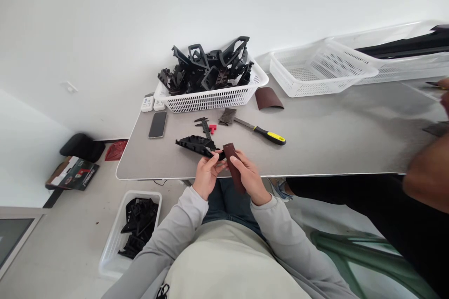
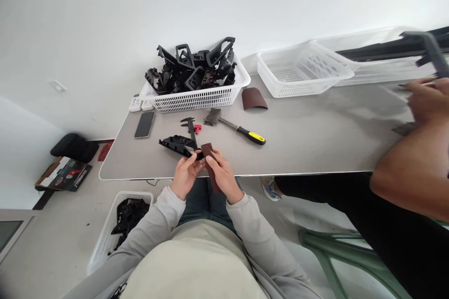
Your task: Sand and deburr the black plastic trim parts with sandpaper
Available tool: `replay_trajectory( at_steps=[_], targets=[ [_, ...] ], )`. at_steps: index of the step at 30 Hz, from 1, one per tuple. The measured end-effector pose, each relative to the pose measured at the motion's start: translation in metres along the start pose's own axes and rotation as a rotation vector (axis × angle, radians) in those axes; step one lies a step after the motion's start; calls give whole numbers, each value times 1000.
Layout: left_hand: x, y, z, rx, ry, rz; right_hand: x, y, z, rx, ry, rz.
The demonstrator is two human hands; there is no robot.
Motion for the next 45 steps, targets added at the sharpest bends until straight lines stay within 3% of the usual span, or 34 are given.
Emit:
replay_trajectory(
  at_steps=[3, 9, 14, 20, 25, 31, 35, 45],
  targets=[
    [1, 1, 0, 20, 21, 25, -4, -8, 2, -134, -15, 123],
    [-1, -3, -3, 80, 6, 43, 3, -32, 17, -441, -168, 451],
    [-3, -1, -3, 96, 3, 42, 5, -33, 23, -482, -232, 580],
    [-2, 2, -4, 104, -11, 47, 7, -36, 21, -519, -222, 534],
    [-5, 5, -7, 129, 36, 42, 6, -33, 19, -425, -274, 508],
    [-7, 11, -8, 184, 60, 26, -2, -25, 12, -255, -153, 256],
    [-6, 11, -6, 181, 31, 51, 4, -15, 12, -105, -170, 171],
    [-9, 10, -8, 170, 4, 113, 5, -17, 12, -54, -73, 114]
  ],
)
Point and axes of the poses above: each hand's wrist, its own z-axis away from the middle knuckle, its own x-axis out of the palm, y = z × x, the point moved 3 cm from there along -z, towards the middle knuckle, and after that the axes turned 14 degrees about y, right-handed, at the moved point
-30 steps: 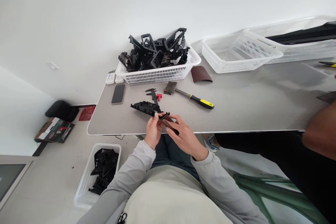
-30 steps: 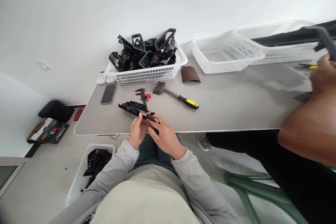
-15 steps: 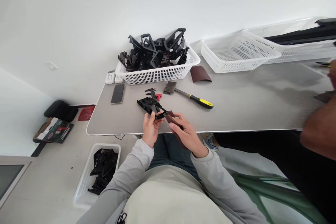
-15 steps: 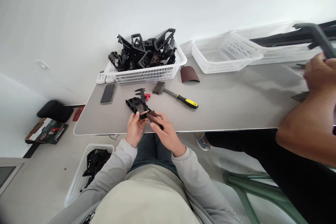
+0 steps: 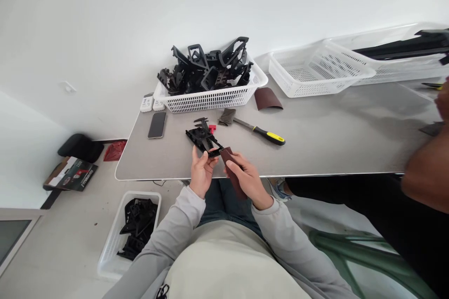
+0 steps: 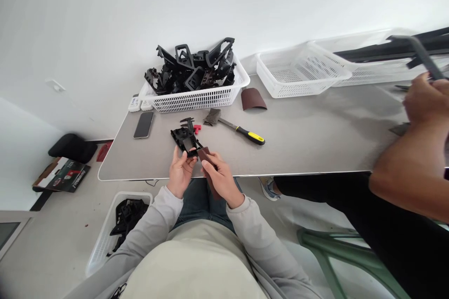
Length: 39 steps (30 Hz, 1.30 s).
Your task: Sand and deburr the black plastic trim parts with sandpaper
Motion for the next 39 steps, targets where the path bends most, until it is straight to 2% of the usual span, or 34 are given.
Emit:
replay_trajectory(
  at_steps=[7, 13, 18, 23, 28, 31, 34, 36, 39],
  targets=[
    [2, -4, 0, 36, -59, -71, 3, 2, 1, 72, -9, -48],
    [2, -3, 0, 156, -48, -159, 4, -2, 2, 11, -25, 4],
    [3, -3, 1, 134, -94, -133, 5, -2, 3, -7, -25, 43],
    [2, -6, -1, 88, -90, -73, 7, -3, 4, -64, -29, 144],
    [-1, -10, -4, 101, -81, -89, 8, -3, 9, -49, -92, 220],
    [-1, -11, -3, 103, -85, -77, 7, -3, 9, -56, -44, 192],
    [0, -11, -1, 88, -80, -85, 8, -5, 8, -132, 28, 204],
    [0, -9, -1, 81, -61, -96, 10, -6, 9, -134, -11, 216],
    [0, -6, -1, 107, -35, -98, 12, -7, 12, -37, -111, 164]
  ],
)
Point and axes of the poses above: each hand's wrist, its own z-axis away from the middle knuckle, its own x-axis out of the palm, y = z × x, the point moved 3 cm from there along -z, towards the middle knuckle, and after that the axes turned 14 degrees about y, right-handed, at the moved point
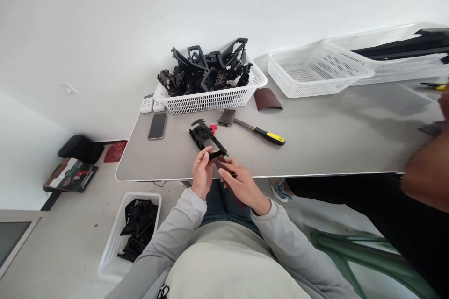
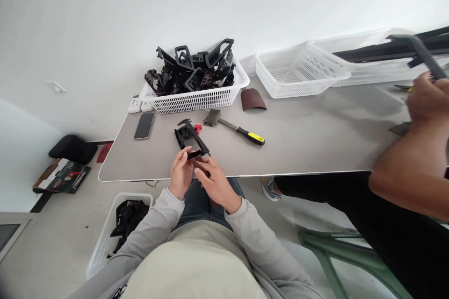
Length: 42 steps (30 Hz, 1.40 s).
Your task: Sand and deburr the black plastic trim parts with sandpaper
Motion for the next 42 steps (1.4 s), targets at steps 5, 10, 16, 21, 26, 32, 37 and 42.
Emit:
replay_trajectory(
  at_steps=[5, 10, 16, 21, 26, 32, 37, 42],
  targets=[
    [-1, 5, -1, 100, 47, -13, -14, 2, -5, 96, 169, -197],
    [-2, 5, 1, 68, 69, 0, -17, 13, -16, 278, 248, -356],
    [-2, 4, 5, 56, 81, 35, 3, 14, -15, 324, 96, -421],
    [-3, 2, 7, 63, 40, -11, 6, 15, -12, 287, 61, -407],
    [-2, 1, 6, 76, 35, -2, -4, 15, -13, 157, 121, -250],
    [0, 1, 6, 67, -10, 1, -8, -9, -6, -253, 106, 164],
    [-3, -3, 6, 67, -17, -75, 0, -12, 0, -309, 66, 444],
    [-4, 1, 3, 120, 0, -60, -4, -9, 1, -321, 59, 465]
  ],
)
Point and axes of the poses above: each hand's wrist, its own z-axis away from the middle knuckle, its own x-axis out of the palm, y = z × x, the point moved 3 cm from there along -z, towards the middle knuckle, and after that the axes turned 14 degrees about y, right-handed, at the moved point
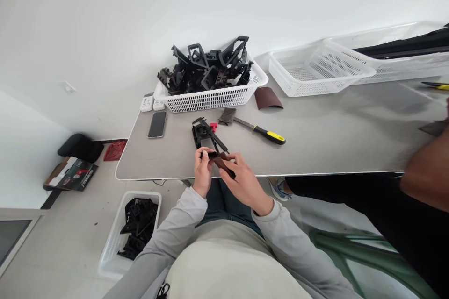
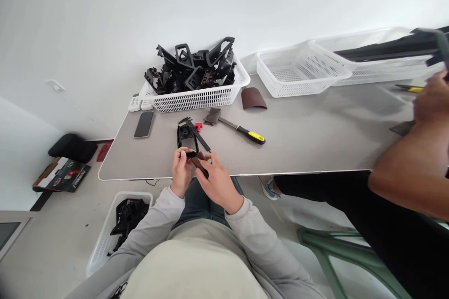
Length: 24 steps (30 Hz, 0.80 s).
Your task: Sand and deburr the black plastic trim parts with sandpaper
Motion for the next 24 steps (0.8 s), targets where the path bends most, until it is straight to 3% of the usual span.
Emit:
replay_trajectory(
  at_steps=[8, 17, 24],
  targets=[
    [-1, 0, -2, -41, 32, 13, 1, 0, -4, 81, -52, -198],
    [-2, 5, -7, -18, 98, 116, 1, 17, -7, 475, -3, -647],
    [-1, 1, -2, -11, 112, 90, 13, 17, -8, 564, 0, -753]
  ],
)
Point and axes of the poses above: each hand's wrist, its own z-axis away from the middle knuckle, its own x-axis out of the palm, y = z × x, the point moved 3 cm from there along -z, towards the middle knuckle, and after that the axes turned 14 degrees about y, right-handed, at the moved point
